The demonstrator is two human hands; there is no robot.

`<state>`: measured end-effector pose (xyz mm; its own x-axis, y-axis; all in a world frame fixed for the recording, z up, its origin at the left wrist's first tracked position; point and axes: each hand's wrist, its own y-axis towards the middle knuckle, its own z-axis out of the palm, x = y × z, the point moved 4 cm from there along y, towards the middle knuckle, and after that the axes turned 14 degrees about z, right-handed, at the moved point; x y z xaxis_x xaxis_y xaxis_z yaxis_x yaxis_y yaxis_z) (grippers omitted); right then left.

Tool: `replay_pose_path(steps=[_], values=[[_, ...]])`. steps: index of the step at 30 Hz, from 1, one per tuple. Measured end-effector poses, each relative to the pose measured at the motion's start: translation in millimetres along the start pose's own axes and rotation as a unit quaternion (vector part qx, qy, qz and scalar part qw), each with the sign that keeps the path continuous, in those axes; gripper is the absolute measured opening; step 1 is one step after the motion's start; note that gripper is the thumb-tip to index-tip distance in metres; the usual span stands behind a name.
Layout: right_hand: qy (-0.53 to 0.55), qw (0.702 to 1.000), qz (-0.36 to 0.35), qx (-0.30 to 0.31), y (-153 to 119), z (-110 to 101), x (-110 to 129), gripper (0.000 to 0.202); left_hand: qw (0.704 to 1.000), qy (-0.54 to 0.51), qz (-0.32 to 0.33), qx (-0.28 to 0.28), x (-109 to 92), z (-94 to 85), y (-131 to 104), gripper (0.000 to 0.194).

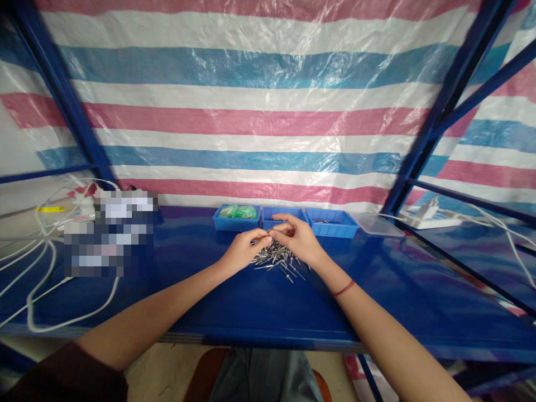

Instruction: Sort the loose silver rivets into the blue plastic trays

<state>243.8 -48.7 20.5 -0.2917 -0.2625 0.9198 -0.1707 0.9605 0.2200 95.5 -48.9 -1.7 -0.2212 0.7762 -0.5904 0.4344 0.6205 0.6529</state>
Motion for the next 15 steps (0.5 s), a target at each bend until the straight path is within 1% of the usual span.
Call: replay_pose_path(steps=[2,5,8,11,15], values=[[0.007,1.000,0.002,0.001,1,0,-2,0.038,1.000,0.004,0.005,0.005,-1,-0.9,1,0.022],[-0.003,1.000,-0.018,-0.005,2,-1,-1,0.029,1.000,0.010,0.013,0.022,-5,-0.6,1,0.024],[-0.027,0.999,-0.033,-0.011,1,0,1,0.026,0.999,0.017,0.011,0.030,-8,0.5,1,0.023],[-0.054,0.997,-0.048,-0.028,-1,0,5,0.026,1.000,0.012,0.009,0.026,-10,1.0,0,0.022],[-0.058,0.995,-0.067,-0.040,-3,0,9,0.025,0.999,0.024,0.023,0.018,-9,0.9,1,0.022]])
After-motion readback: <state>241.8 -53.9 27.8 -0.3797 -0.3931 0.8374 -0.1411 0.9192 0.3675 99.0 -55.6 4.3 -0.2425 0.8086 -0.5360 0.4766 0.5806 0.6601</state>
